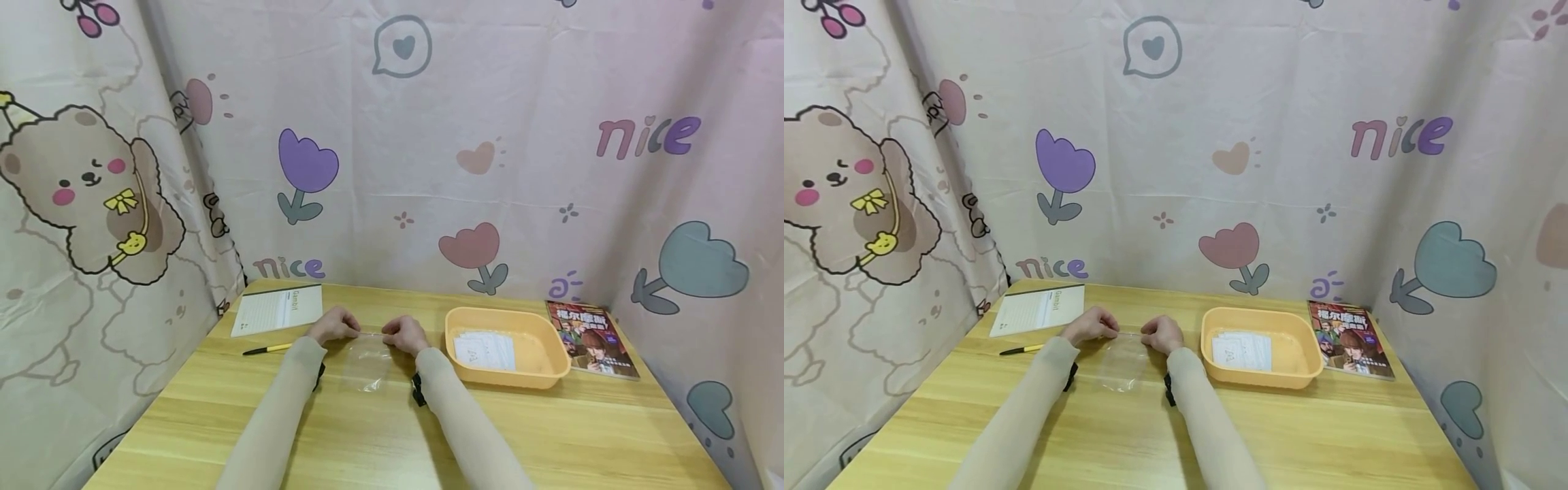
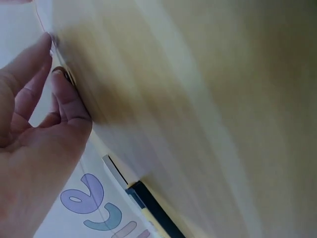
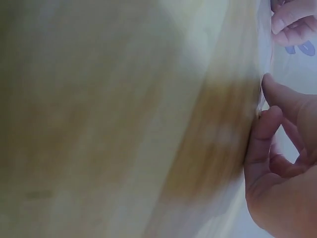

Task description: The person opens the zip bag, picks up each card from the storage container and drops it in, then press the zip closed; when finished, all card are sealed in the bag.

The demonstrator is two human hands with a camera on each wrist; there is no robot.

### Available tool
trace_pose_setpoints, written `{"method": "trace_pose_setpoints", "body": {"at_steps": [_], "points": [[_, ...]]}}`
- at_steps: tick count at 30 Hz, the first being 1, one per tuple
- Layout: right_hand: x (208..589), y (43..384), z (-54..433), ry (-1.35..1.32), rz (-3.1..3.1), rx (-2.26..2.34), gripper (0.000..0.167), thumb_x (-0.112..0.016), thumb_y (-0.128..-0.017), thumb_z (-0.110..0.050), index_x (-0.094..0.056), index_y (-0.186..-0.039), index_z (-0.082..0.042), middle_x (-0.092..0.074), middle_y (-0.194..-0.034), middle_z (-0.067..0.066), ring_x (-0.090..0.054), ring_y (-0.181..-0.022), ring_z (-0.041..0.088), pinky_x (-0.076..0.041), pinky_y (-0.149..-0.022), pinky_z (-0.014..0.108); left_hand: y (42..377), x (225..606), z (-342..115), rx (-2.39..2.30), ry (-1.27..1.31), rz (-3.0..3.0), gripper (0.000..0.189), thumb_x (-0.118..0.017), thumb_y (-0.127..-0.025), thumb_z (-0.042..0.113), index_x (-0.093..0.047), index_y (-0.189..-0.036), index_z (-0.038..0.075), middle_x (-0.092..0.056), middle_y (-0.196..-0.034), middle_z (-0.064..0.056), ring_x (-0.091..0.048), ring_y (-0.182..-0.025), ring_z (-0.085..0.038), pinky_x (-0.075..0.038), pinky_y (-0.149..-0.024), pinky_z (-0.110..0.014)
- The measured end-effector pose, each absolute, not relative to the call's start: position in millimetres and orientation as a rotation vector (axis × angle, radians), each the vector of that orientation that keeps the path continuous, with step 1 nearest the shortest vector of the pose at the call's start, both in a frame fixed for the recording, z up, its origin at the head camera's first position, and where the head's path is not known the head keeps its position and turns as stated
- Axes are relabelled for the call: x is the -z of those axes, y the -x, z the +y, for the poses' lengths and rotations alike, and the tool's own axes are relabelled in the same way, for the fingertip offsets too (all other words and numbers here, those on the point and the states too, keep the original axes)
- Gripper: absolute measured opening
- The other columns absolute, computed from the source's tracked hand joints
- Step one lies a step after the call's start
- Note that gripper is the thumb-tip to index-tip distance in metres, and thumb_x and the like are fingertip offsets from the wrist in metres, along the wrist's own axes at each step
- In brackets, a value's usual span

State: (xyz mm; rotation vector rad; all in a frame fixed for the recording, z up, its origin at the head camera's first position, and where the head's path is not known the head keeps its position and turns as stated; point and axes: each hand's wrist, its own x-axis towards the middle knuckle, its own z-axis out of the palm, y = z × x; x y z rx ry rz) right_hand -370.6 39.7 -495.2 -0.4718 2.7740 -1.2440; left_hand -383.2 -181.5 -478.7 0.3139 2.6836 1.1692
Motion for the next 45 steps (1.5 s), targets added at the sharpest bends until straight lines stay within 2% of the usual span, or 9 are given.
{"method": "trace_pose_setpoints", "body": {"at_steps": [8,15,21,25,29,35,40,44,45], "points": [[496,370,42,0.430,2.796,1.211,0.004,-0.075,-0.085,-0.013,-0.077,-0.086,-0.010,-0.074,-0.085,0.001,-0.063,-0.080,0.011,-0.054,-0.083,0.033,385,481,-181,-1.155,-0.318,2.642,0.009,-0.077,-0.080,0.004,-0.073,-0.088,0.002,-0.068,-0.081,-0.004,-0.053,-0.070,-0.013,-0.045,-0.059,-0.021],[495,364,46,0.356,2.658,1.448,0.008,-0.071,-0.087,-0.009,-0.073,-0.094,-0.005,-0.071,-0.089,0.006,-0.059,-0.079,0.013,-0.052,-0.071,0.025,383,475,-185,-1.197,-0.397,2.589,0.010,-0.071,-0.086,0.008,-0.075,-0.091,0.000,-0.070,-0.081,-0.006,-0.050,-0.067,-0.013,-0.043,-0.059,-0.023],[492,350,46,0.290,2.488,1.699,0.012,-0.066,-0.090,-0.004,-0.069,-0.099,0.002,-0.069,-0.087,0.012,-0.062,-0.072,0.017,-0.052,-0.059,0.023,378,475,-190,-1.368,-0.379,2.398,0.016,-0.065,-0.092,0.010,-0.072,-0.098,-0.003,-0.068,-0.082,-0.011,-0.057,-0.069,-0.017,-0.050,-0.060,-0.027],[489,343,47,0.249,2.442,1.814,0.011,-0.065,-0.090,-0.004,-0.069,-0.099,0.002,-0.068,-0.084,0.009,-0.059,-0.067,0.012,-0.052,-0.058,0.022,374,472,-190,-1.380,-0.439,2.428,0.017,-0.065,-0.093,0.017,-0.072,-0.100,0.003,-0.069,-0.086,-0.009,-0.061,-0.076,-0.020,-0.054,-0.067,-0.032],[484,335,50,0.229,2.364,1.908,0.017,-0.064,-0.090,-0.002,-0.067,-0.105,0.005,-0.069,-0.087,0.013,-0.059,-0.064,0.012,-0.055,-0.057,0.025,366,465,-186,-1.429,-0.500,2.457,0.018,-0.064,-0.093,0.017,-0.071,-0.103,0.004,-0.069,-0.091,-0.009,-0.063,-0.084,-0.023,-0.057,-0.077,-0.039],[473,323,59,0.237,2.312,1.971,0.033,-0.059,-0.092,-0.002,-0.059,-0.124,0.008,-0.069,-0.100,0.018,-0.064,-0.071,0.015,-0.060,-0.064,0.030,355,454,-173,-1.570,-0.510,2.443,0.021,-0.063,-0.094,0.016,-0.068,-0.110,0.003,-0.069,-0.096,-0.010,-0.062,-0.087,-0.022,-0.056,-0.077,-0.033],[460,313,71,0.244,2.250,1.990,0.029,-0.058,-0.095,-0.010,-0.064,-0.119,0.005,-0.067,-0.099,0.014,-0.065,-0.084,0.023,-0.061,-0.069,0.032,352,446,-156,-1.651,-0.620,2.426,0.022,-0.060,-0.096,0.016,-0.066,-0.110,0.001,-0.065,-0.100,-0.023,-0.061,-0.091,-0.034,-0.056,-0.075,-0.034],[450,308,80,0.304,2.310,1.891,0.030,-0.060,-0.096,-0.020,-0.068,-0.115,0.002,-0.068,-0.100,0.016,-0.065,-0.087,0.022,-0.060,-0.066,0.029,350,441,-144,-1.638,-0.707,2.418,0.022,-0.056,-0.099,0.017,-0.065,-0.111,0.000,-0.062,-0.102,-0.029,-0.060,-0.090,-0.038,-0.057,-0.075,-0.038],[448,308,82,0.321,2.336,1.857,0.030,-0.061,-0.096,-0.022,-0.069,-0.113,0.001,-0.069,-0.100,0.017,-0.065,-0.086,0.020,-0.058,-0.064,0.028,350,439,-141,-1.622,-0.719,2.423,0.022,-0.056,-0.099,0.017,-0.065,-0.111,0.001,-0.063,-0.101,-0.027,-0.060,-0.090,-0.037,-0.057,-0.076,-0.039]]}}
